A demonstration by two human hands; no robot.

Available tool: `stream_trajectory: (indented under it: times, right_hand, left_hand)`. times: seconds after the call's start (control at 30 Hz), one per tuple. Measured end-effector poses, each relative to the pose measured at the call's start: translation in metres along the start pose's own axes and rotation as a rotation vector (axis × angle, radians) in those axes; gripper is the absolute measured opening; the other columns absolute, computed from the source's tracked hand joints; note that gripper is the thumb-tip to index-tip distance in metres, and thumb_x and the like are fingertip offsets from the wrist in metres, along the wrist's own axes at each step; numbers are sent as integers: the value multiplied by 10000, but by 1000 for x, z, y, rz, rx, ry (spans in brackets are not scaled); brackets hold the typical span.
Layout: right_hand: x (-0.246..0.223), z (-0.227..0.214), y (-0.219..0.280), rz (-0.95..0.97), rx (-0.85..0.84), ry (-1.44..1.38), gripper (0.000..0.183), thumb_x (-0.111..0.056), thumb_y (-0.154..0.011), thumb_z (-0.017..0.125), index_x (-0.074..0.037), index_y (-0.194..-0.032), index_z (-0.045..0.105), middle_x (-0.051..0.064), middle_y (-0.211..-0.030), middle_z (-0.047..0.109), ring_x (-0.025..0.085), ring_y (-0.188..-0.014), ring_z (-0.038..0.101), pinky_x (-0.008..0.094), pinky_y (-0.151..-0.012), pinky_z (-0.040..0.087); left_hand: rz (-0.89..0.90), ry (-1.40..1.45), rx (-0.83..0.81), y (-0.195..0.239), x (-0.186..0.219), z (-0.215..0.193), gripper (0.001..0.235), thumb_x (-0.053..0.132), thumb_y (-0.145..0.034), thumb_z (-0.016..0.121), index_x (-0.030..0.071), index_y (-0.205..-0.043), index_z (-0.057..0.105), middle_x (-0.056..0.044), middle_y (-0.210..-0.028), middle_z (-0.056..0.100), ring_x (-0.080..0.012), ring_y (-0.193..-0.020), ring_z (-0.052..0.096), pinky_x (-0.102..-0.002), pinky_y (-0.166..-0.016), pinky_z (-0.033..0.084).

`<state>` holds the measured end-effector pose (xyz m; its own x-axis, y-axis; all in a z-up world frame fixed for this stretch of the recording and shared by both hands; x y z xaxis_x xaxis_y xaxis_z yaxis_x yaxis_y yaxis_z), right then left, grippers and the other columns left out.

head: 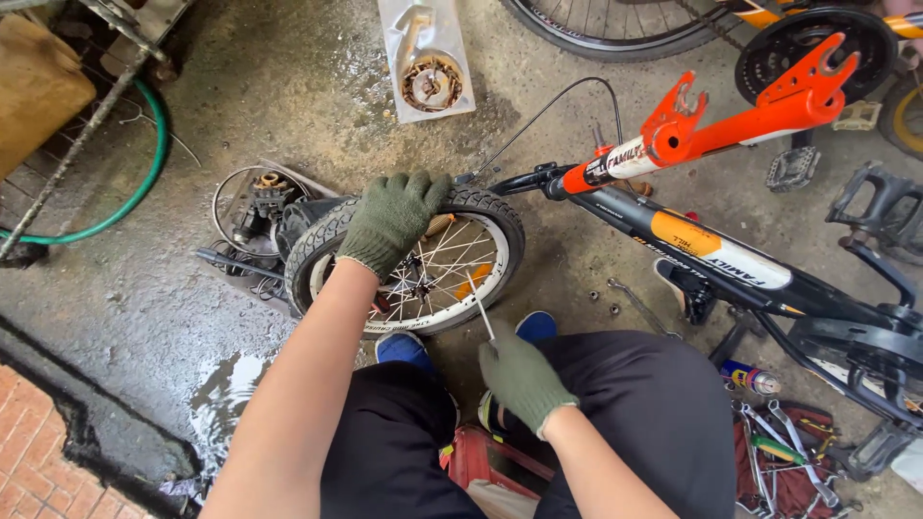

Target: The person uses a tire lever to pry the tire bead away from the rim of a bicycle wheel. They repeatedly insert the lever and work it around the circumference of the wheel to loosen the tire.

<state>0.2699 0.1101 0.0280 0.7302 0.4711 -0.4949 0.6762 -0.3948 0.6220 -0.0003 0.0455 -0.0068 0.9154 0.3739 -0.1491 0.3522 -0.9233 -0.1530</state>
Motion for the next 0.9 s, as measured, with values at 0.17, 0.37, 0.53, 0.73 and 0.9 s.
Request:
stream_trajectory:
  times: [0.17, 0.37, 0.53, 0.73, 0.9]
  right_hand:
    - [12, -66, -26, -20, 133, 108, 230, -362, -898, 614, -222, -1079, 633, 89, -941, 769, 285, -1011, 741, 473, -814, 608]
    - [17, -113, -48, -83, 176, 181, 265, -426, -981, 566, -296, -1186, 673, 36, -1092, 767, 289, -1075, 725, 470, -873, 597]
    - [-17, -126, -42, -269, 171, 174, 276, -249, -1002, 539, -75, -1142, 701, 272, -1007, 749, 490, -970, 707, 576, -764, 602]
    - [-4, -94, -53, -394, 317, 413, 187, -318, -971, 597, -220, -1128, 623, 110, -836, 734, 326, -848, 751, 486, -629, 619]
    - [-11, -63, -41, -511, 674, 509, 140, -262, -918, 664, -144, -985, 625, 97, -610, 626, 305, -584, 694, 402, -430, 533]
  left_hand:
    - [-38, 51, -48, -2, 7, -32, 530, 592, -937, 635, 188, -1279, 620, -112, -1096, 635, -332, -977, 699, -487, -830, 555]
    - [-53, 38, -114, -6, 5, -9, 581, 620, -952, 590, 202, -1355, 609, -132, -1094, 683, -352, -1094, 682, -531, -998, 463]
    - [-31, 26, -100, -18, 17, 2, 389, 361, -957, 684, 119, -1255, 622, -168, -1008, 683, -386, -1064, 657, -513, -879, 508]
    - [-11, -33, 4, -19, 23, -20, 339, 261, -956, 694, 148, -1260, 596, -199, -1018, 657, -402, -983, 664, -515, -762, 525]
    - [-38, -42, -41, -24, 27, -28, 232, 188, -947, 663, 143, -1174, 640, -180, -966, 692, -392, -948, 700, -527, -780, 514]
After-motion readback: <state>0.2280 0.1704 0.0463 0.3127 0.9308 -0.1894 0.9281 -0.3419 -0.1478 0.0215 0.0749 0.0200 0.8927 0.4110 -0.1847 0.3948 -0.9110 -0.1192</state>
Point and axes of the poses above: each hand's wrist, its own y-axis away from the middle knuckle, its own z-axis out of the palm, x = y × z, the point moved 3 cm from there along -y, towards the middle knuckle
